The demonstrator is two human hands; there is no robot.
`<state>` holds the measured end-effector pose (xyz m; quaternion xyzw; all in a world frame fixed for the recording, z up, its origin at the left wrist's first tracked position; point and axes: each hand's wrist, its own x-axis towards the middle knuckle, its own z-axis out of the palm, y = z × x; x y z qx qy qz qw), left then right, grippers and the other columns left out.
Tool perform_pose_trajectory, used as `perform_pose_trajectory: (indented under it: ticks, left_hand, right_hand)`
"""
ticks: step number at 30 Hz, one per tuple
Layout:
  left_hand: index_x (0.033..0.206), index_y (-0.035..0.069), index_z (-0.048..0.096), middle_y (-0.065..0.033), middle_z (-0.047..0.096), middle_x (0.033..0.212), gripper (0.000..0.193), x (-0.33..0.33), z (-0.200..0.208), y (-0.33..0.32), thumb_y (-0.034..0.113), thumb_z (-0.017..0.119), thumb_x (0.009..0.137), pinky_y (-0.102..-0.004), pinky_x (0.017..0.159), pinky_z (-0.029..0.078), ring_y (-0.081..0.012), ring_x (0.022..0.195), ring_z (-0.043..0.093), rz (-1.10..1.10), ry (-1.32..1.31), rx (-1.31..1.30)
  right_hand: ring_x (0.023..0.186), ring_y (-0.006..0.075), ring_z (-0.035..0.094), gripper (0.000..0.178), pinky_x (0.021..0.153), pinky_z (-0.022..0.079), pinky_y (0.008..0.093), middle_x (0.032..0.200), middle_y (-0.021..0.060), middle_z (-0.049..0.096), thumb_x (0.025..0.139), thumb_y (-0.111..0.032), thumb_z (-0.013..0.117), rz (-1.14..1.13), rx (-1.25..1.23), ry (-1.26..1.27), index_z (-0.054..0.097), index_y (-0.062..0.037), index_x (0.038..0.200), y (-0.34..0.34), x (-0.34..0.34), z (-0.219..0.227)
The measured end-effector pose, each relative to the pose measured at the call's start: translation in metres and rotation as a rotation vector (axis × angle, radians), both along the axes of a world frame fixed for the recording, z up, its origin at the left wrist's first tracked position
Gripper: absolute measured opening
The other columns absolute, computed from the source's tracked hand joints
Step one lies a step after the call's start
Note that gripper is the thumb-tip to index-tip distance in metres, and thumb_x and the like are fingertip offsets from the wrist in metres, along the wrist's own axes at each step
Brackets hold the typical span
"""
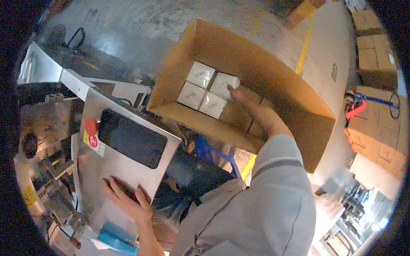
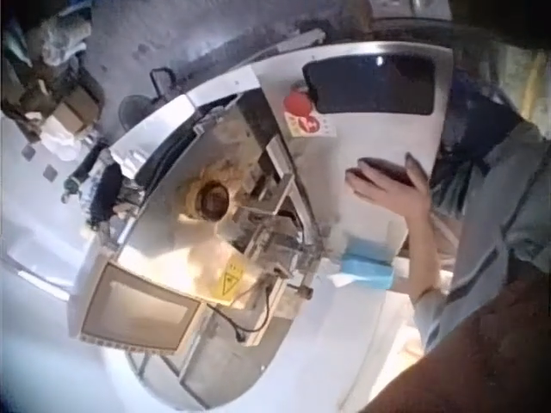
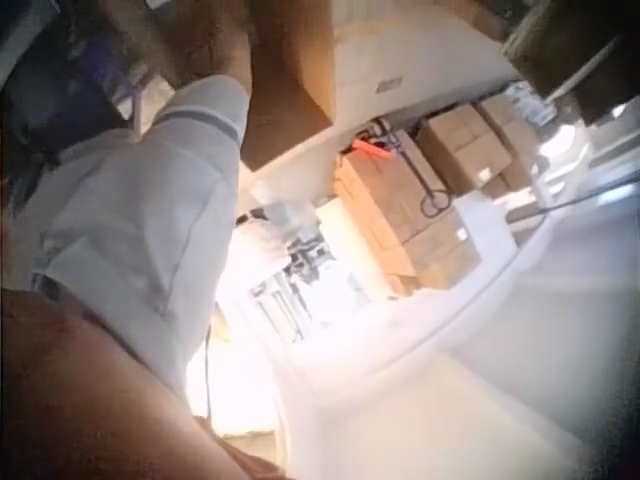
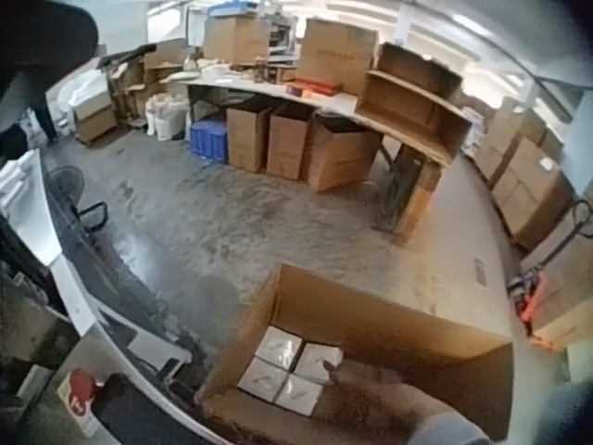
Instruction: Package small individual boxes into plastic film using a heat-sealing machine and place them into a shipping carton.
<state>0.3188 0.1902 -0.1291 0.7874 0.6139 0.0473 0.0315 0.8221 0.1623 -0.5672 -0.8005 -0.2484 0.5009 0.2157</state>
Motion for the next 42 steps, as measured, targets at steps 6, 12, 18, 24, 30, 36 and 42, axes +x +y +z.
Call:
perform_pose_trajectory:
  ticks: [6,12,18,24,30,36,42]
  left_hand:
    - [0.153,-0.002,0.033,-0.0325,0.026,0.158,0.077,0.006,0.0,0.006,0.05,0.05,0.098,-0.0593,0.118,0.022,-0.0513,0.145,0.027,-0.01,-0.029,-0.009]
    - [0.151,-0.004,0.036,-0.0351,0.025,0.157,0.081,0.003,-0.004,0.004,0.053,0.051,0.096,-0.0645,0.114,0.022,-0.054,0.143,0.027,-0.022,-0.046,0.003]
    - [0.146,-0.004,0.04,-0.035,0.03,0.152,0.08,-0.002,-0.002,-0.004,0.044,0.067,0.087,-0.0688,0.112,0.019,-0.0533,0.142,0.027,-0.017,-0.069,0.053]
    - [0.144,0.0,0.048,-0.0327,0.036,0.15,0.075,-0.006,-0.006,-0.014,0.046,0.069,0.088,-0.0649,0.117,0.019,-0.0478,0.143,0.031,0.05,-0.165,0.142]
    - [0.11,0.001,0.072,-0.0177,0.07,0.109,0.026,-0.039,0.004,-0.038,0.021,0.069,0.093,-0.0423,0.097,0.048,-0.0324,0.108,0.065,-0.064,-0.787,0.038]
    - [0.122,0.001,0.068,-0.0123,0.074,0.11,0.031,-0.184,0.074,-0.1,0.019,0.062,0.098,-0.0348,0.089,0.054,-0.0219,0.1,0.07,0.227,-1.036,-0.006]
    - [0.123,-0.004,0.065,-0.0168,0.071,0.101,0.041,-0.469,0.059,-0.162,0.026,0.069,0.094,-0.0343,0.076,0.053,-0.02,0.084,0.067,0.786,-0.121,1.073]
  right_hand:
    - [0.095,0.0259,0.067,0.045,0.082,0.054,0.0419,0.108,0.018,0.071,0.1,-0.038,0.055,0.009,-0.212,-0.156,0.068,0.0013,0.118,-0.016,0.033,-0.117]
    - [0.097,0.0357,0.07,0.031,0.085,0.055,0.0439,0.105,0.0206,0.072,0.092,-0.027,0.062,1.293,-0.137,-0.628,0.071,-0.0007,0.107,0.0,0.034,-0.081]
    - [0.103,0.0351,0.069,0.045,0.091,0.055,0.0421,0.118,0.0175,0.071,0.09,-0.036,0.068,0.716,0.164,-0.246,0.068,-0.0031,0.121,0.049,-0.036,0.104]
    - [0.11,0.0302,0.068,0.048,0.097,0.052,0.0389,0.122,0.0201,0.07,0.096,-0.031,0.065,0.605,0.494,-0.264,0.062,0.0022,0.13,0.077,-0.082,0.301]
    - [0.106,0.0168,0.066,0.034,0.092,0.052,0.0308,0.115,0.0122,0.072,0.1,-0.018,0.061,0.49,0.838,-0.085,0.062,0.0052,0.126,0.035,-0.155,0.437]
    - [0.104,0.0134,0.064,0.03,0.093,0.05,0.0277,0.113,0.0081,0.071,0.1,-0.01,0.061,0.393,0.955,-0.002,0.064,0.0037,0.126,-0.054,-0.21,0.474]
    - [0.099,0.0157,0.067,0.025,0.09,0.053,0.0305,0.11,0.0085,0.071,0.1,-0.011,0.062,0.43,0.903,0.184,0.066,0.0038,0.12,-0.087,-0.281,0.492]
